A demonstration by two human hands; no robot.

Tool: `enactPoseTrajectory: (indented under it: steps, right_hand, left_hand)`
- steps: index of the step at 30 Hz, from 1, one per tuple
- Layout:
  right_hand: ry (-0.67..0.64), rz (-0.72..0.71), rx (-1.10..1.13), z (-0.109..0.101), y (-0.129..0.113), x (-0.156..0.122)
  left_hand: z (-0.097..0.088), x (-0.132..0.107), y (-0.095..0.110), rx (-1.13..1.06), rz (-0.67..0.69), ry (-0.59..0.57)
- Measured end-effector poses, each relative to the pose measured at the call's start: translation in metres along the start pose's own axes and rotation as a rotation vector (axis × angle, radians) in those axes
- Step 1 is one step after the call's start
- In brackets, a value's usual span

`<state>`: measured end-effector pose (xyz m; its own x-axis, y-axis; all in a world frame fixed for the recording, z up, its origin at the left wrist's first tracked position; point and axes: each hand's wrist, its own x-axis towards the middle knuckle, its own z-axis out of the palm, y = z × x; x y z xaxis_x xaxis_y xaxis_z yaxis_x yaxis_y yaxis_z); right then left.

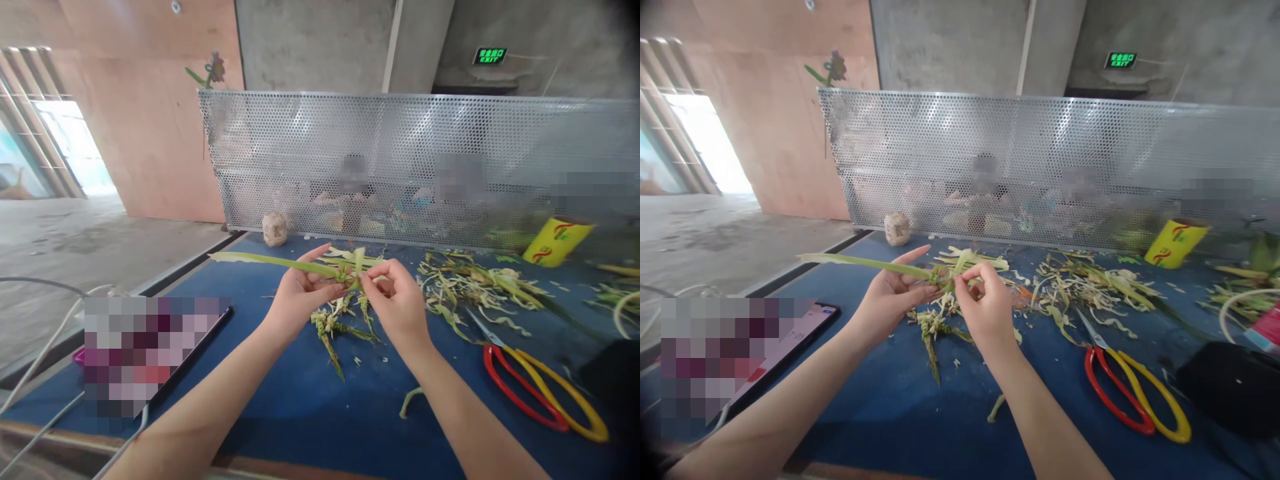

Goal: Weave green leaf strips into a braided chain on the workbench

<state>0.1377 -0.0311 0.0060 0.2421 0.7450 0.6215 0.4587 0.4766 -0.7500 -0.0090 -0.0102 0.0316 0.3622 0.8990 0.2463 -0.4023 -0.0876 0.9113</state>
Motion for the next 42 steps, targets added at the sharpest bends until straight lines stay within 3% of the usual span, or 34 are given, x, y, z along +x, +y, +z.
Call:
enactPoseTrajectory:
  steps: [6,8,12,15,19,22,24,28,32,35,42]
  right_hand:
    - [0.017,-0.192,-0.371,-0.005,-0.002,0.003]
    - [-0.085,-0.291,-0.504,-0.008,-0.004,0.004]
    - [-0.417,-0.555,-0.757,-0.019,-0.008,0.006]
    - [-0.513,-0.681,-0.897,-0.026,-0.015,0.010]
    - [-0.581,-0.827,-0.976,-0.027,-0.032,0.023]
    - [-0.565,-0.897,-1.007,-0.020,-0.041,0.037]
    - [-0.552,-0.924,-1.003,-0.014,-0.042,0.045]
    - [-0.559,-0.855,-0.925,-0.006,-0.036,0.054]
    - [-0.650,-0.629,-0.632,-0.006,-0.029,0.052]
    - [-0.628,-0.486,-0.443,-0.007,-0.025,0.046]
    - [-0.543,-0.408,-0.486,-0.009,-0.026,0.035]
  left_hand:
    - [-0.001,0.002,-0.005,0.045,-0.004,0.063]
    - [-0.003,0.005,-0.006,0.081,-0.026,0.109]
    - [-0.012,0.012,-0.007,0.182,-0.051,0.208]
    - [-0.016,0.013,-0.009,0.245,-0.055,0.230]
    - [-0.013,0.008,-0.012,0.327,-0.091,0.103]
    - [-0.008,0.004,-0.012,0.259,-0.134,-0.052]
    - [-0.007,0.002,-0.010,0.225,-0.132,-0.097]
    - [-0.010,0.001,-0.006,0.191,-0.131,-0.097]
    - [-0.012,0.001,-0.002,0.094,-0.136,-0.099]
    - [-0.010,0.001,0.002,0.080,-0.139,-0.109]
    - [-0.008,-0.001,0.007,0.133,-0.149,-0.132]
